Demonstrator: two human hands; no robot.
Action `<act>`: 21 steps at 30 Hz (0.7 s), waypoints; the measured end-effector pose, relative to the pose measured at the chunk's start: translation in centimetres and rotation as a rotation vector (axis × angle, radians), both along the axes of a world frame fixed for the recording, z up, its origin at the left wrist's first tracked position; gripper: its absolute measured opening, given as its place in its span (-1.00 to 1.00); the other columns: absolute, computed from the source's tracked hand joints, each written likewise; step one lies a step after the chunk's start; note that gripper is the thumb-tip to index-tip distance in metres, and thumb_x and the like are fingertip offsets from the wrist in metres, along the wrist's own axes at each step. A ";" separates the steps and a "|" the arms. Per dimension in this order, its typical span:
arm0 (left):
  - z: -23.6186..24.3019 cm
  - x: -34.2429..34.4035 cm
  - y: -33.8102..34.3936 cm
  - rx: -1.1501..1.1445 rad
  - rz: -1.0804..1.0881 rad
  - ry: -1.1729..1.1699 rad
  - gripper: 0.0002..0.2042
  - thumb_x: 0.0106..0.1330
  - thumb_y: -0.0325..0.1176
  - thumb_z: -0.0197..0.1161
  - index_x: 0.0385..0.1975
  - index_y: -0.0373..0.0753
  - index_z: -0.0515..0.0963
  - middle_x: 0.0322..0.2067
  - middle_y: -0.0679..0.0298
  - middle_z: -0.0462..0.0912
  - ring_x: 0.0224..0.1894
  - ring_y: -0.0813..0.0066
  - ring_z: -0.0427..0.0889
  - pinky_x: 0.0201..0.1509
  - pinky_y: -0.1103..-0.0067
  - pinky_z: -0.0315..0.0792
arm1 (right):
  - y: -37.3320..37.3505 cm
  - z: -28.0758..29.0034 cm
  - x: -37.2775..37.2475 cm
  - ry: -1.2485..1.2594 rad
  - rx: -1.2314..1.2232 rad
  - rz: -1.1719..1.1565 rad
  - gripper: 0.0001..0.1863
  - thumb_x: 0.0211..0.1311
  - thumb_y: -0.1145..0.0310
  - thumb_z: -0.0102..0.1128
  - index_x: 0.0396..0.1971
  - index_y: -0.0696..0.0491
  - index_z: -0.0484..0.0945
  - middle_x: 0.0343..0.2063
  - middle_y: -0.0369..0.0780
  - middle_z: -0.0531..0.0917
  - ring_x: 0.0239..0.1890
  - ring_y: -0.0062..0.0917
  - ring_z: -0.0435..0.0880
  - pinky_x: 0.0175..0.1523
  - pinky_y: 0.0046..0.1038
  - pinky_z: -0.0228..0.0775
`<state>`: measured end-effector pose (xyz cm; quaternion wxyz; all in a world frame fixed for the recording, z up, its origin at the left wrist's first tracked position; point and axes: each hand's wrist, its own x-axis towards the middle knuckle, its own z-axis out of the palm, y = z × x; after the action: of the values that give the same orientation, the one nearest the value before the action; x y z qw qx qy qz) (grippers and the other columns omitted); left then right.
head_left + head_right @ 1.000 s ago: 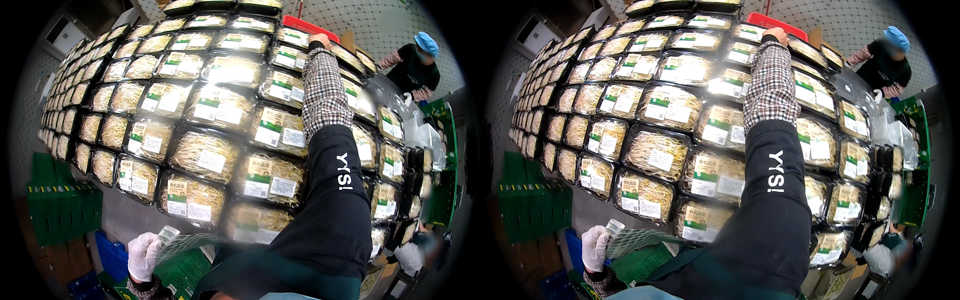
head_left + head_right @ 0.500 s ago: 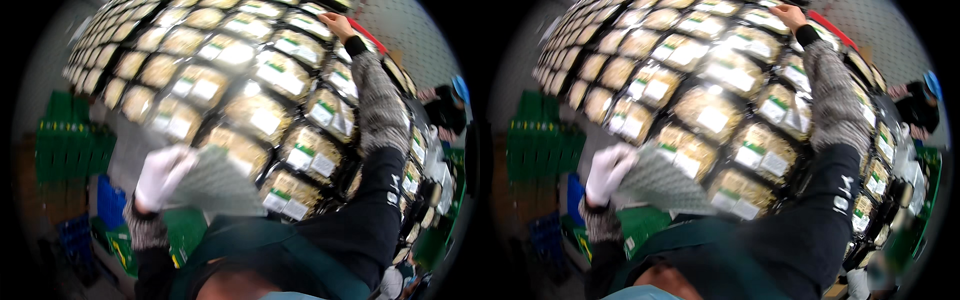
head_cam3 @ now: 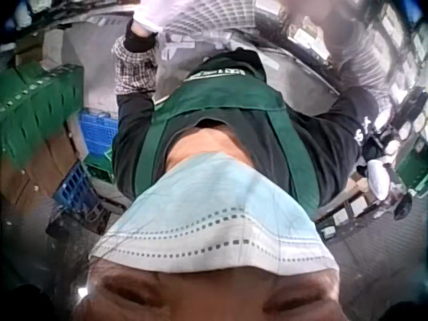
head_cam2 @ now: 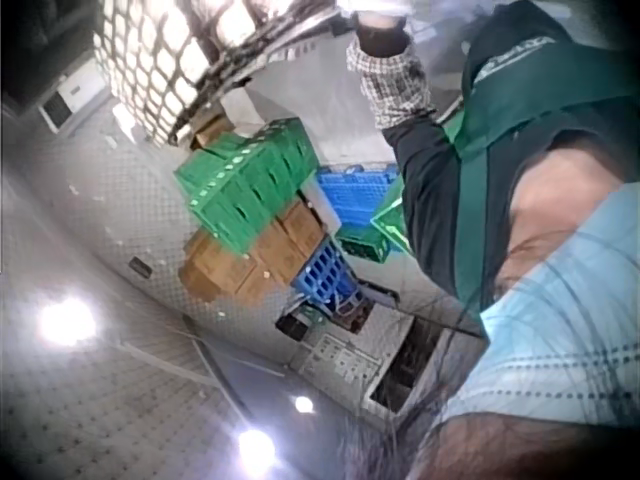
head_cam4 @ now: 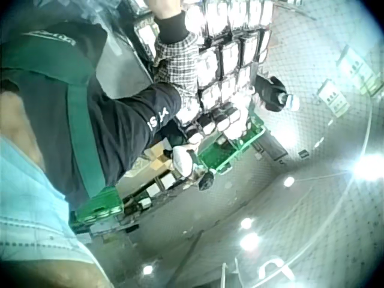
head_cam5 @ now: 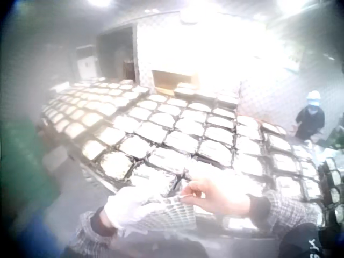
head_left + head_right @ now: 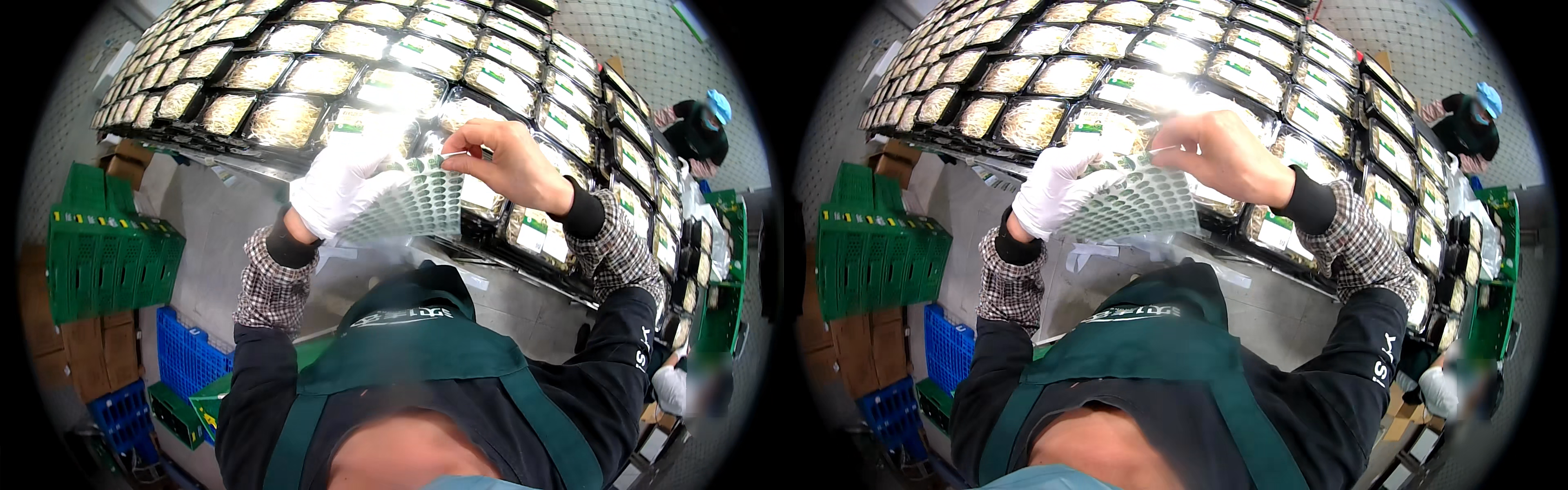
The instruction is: The person repeatedly picks up plastic trays containing food items, places them into green crates, and then transfers them to a large rack. The person also handles empty black trays and stacks them in a crate.
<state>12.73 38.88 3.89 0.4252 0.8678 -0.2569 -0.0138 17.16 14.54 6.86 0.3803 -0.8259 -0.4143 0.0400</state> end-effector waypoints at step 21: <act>0.0 6.3 -4.1 -0.007 -0.313 0.481 -0.81 0.24 -0.28 0.24 -0.33 -0.29 0.60 -0.57 0.32 0.58 -0.53 0.66 0.50 -0.46 0.66 0.37 | -3.3 -2.1 1.4 -0.363 0.026 -0.002 -0.87 0.01 0.35 0.29 -0.41 -0.08 0.54 -0.42 -0.40 0.52 -0.23 -0.54 0.48 0.01 -0.43 0.19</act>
<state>19.00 34.75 3.85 0.4698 0.7879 -0.2795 -0.2836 18.60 11.26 4.72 0.3098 -0.8151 -0.4757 -0.1157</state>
